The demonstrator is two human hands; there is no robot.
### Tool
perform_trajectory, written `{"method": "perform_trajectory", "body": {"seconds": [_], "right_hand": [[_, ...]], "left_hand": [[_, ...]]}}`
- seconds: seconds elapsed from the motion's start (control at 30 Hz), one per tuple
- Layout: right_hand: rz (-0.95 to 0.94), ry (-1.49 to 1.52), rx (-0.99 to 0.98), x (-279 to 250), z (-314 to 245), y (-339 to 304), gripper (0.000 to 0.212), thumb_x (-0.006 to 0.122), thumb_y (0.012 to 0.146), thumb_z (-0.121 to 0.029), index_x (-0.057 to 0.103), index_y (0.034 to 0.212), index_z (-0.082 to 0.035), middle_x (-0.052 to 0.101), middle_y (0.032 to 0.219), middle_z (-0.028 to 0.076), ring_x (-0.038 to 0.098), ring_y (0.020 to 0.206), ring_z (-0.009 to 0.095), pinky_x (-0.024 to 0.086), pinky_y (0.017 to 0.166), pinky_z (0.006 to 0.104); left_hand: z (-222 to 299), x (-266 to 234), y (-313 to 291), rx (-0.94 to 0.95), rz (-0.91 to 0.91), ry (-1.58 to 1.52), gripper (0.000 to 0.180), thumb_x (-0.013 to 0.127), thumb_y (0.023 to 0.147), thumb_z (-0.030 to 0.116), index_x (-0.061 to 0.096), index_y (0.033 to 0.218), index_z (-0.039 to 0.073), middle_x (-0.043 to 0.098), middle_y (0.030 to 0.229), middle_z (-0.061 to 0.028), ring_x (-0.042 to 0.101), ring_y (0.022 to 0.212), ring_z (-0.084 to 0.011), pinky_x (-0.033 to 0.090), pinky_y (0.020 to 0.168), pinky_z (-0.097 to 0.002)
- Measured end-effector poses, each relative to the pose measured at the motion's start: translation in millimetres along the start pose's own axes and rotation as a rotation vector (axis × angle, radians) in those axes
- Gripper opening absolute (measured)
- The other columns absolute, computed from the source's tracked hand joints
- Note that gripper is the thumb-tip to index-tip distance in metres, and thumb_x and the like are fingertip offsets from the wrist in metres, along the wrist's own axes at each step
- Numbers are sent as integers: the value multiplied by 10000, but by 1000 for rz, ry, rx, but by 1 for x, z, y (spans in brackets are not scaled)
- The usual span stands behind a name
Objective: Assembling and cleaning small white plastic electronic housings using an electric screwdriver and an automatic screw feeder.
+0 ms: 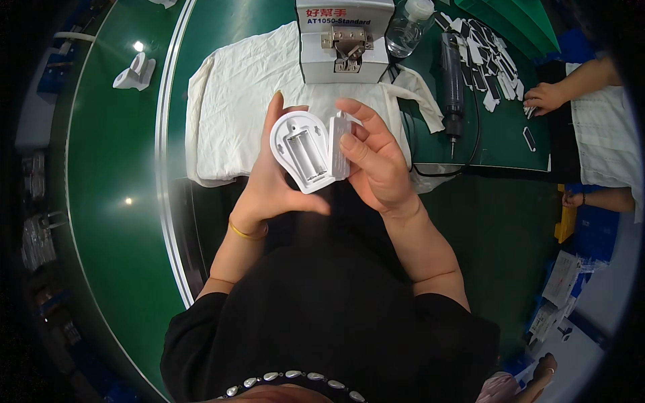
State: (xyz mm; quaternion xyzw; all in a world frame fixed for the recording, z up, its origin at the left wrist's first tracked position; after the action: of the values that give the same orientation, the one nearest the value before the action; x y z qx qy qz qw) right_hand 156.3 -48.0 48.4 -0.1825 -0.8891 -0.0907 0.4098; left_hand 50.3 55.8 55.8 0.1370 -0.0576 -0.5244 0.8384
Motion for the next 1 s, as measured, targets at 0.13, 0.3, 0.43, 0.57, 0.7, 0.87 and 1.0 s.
{"method": "perform_trajectory", "body": {"seconds": [0.13,0.3,0.43,0.57,0.7,0.87,1.0], "right_hand": [[39,-182,-60,0,-5,-2,433,578,956,1,430,1358,-59,637,1113,84,604,1026,142,488,883,279],[52,-682,-153,14,-27,2,426,631,906,50,486,1302,-7,672,1024,84,623,918,105,486,810,237],[-3,-971,-149,19,-25,1,400,697,863,37,564,1238,-1,682,964,39,610,834,65,453,732,199],[95,-1017,-178,16,-28,-2,353,719,849,11,629,1188,-22,683,964,25,582,838,68,441,742,213],[4,-1521,-361,31,-42,2,340,729,841,-27,680,1177,-53,643,1139,73,574,991,111,443,822,253],[-35,-1325,-311,20,-26,8,467,703,873,-42,582,1325,-46,557,1316,134,571,1148,193,451,966,302],[107,-708,24,-3,-10,8,706,665,901,-25,288,1498,-23,521,1363,217,559,1194,228,437,1032,333]], "left_hand": [[-14,6,0,-49,51,63,1278,967,554,243,149,1510,13,404,1379,-150,423,1301,-259,367,1090,-381],[-17,7,1,-82,-22,44,1061,917,561,132,343,1449,47,405,1379,-114,446,1283,-251,386,1081,-371],[-22,8,1,-158,-15,-159,1038,901,566,78,374,1460,62,398,1392,-102,467,1276,-242,394,1077,-365],[-23,9,2,-192,-23,-209,1043,899,573,66,364,1469,58,394,1394,-102,458,1287,-240,393,1081,-369],[-24,13,-1,-220,-35,-274,1048,906,576,76,359,1469,52,370,1420,-100,443,1298,-241,387,1086,-365],[-24,8,2,-140,-44,-209,1102,938,554,119,348,1483,54,345,1464,-111,373,1365,-245,355,1111,-383],[-10,9,3,-77,-128,-324,836,797,782,127,358,1488,35,283,1538,-141,291,1434,-257,298,1143,-400]]}}
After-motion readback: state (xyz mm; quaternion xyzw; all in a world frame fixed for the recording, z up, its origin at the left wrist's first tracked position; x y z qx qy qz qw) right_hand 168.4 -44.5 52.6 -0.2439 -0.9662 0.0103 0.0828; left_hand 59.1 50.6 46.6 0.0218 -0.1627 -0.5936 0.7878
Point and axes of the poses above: each hand's wrist, its own y-axis towards the middle knuckle, its own x-axis out of the palm, z = x × y, the point moved 7 cm from there along y, towards the middle knuckle
